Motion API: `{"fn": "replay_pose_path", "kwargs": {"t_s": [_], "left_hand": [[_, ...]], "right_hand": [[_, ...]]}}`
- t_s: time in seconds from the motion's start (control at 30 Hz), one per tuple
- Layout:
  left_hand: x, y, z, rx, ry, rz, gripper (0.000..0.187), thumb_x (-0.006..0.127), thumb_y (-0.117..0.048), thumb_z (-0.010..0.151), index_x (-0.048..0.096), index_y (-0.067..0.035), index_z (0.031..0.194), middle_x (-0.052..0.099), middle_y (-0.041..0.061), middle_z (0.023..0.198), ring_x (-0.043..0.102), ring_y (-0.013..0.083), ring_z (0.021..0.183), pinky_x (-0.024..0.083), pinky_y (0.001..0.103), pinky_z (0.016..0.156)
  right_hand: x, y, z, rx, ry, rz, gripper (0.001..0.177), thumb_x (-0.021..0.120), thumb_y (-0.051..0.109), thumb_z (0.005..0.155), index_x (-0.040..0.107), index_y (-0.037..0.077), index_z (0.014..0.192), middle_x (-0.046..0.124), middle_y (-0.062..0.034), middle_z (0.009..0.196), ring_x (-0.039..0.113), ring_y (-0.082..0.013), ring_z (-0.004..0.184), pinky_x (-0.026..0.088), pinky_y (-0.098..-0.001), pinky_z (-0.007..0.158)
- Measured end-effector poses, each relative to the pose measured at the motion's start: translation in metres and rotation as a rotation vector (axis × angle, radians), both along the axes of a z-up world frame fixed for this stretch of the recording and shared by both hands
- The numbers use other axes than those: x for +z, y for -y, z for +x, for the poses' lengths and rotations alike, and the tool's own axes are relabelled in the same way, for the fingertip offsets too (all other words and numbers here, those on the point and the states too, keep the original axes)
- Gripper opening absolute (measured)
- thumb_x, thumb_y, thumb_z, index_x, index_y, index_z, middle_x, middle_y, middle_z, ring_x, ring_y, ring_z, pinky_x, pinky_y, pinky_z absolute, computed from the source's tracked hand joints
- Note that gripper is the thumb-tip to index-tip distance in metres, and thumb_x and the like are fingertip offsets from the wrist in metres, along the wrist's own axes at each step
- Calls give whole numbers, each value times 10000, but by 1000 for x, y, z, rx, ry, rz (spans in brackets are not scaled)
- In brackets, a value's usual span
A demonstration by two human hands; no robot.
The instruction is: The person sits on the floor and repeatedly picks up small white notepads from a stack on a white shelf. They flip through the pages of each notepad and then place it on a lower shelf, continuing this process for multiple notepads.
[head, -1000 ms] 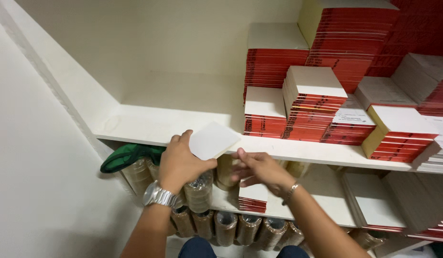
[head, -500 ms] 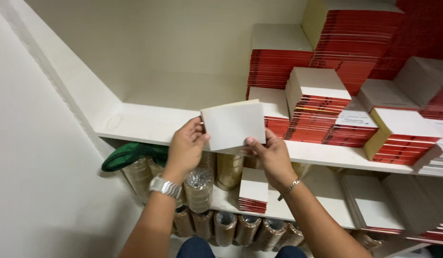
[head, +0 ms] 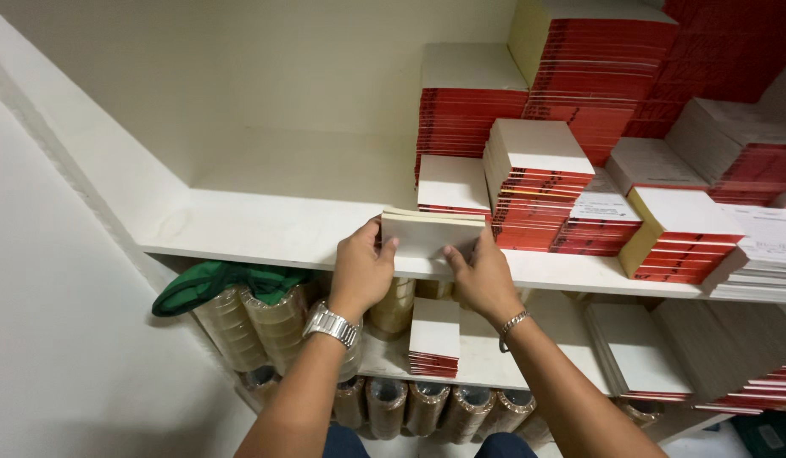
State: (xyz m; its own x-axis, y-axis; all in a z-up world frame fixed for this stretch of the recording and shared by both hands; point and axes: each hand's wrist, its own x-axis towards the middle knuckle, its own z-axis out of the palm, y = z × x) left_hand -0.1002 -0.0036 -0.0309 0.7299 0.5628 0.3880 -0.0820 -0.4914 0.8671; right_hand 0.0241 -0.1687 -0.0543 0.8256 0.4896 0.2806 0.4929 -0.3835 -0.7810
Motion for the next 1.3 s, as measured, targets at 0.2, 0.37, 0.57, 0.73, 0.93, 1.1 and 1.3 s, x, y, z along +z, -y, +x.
{"fn": "replay_pose_path", "kwargs": {"t_s": [0.2,0.37,0.57,0.73,0.93,1.1,1.3], "left_hand": [[11,10,-13,45,-6,93,279,676,-86,929,732,-64,1202,780,183,1020,735,382,1033,592,443,839],[-12,25,-12,-36,146,-302,221,737,-116,918,727,5,1103,798,158,981,736,191,801,617,326,776],[-14,67,-34,-404,413,-574,230,733,-40,919,659,18,1128,726,72,944,675,132,914,636,348,830],[-26,36,-37,-579,371,-456,332,796,-150,836,676,34,1086,718,118,924,637,140,891,559,253,741],[-9,-7,-4,-229,265,-95,174,711,-219,957,738,-52,1002,735,74,794,684,128,695,554,224,590],[-17,-36,40,59,-53,58,83,695,-236,933,756,-217,880,709,-85,691,623,42,560,482,201,532],[-15,-10,36,305,-221,589,153,647,-336,900,743,-217,902,740,-9,813,734,262,775,582,412,667]], "right_hand": [[17,7,-15,-4,33,75,387,672,166,965,535,41,1305,700,-292,1176,662,-504,1130,549,-609,935],[47,25,-52,36,-136,489,467,777,133,886,609,34,1310,685,-200,1080,650,-293,1080,533,-489,987],[-39,41,-32,173,-206,652,217,775,141,921,665,30,1071,680,-57,829,645,-152,749,582,-314,721],[-60,77,-24,315,-273,473,136,747,62,912,680,-12,1004,672,-74,763,612,-163,695,578,-332,656],[-78,92,-29,404,-585,-11,259,751,97,889,675,-47,1091,729,-137,793,652,-193,643,579,-300,554],[-146,81,9,179,-743,-29,332,758,188,927,647,6,1181,734,-116,811,678,-172,629,566,-255,471],[-210,54,54,-19,-728,-115,568,780,372,939,586,47,1363,744,-195,1038,732,-288,882,624,-401,737]]}}
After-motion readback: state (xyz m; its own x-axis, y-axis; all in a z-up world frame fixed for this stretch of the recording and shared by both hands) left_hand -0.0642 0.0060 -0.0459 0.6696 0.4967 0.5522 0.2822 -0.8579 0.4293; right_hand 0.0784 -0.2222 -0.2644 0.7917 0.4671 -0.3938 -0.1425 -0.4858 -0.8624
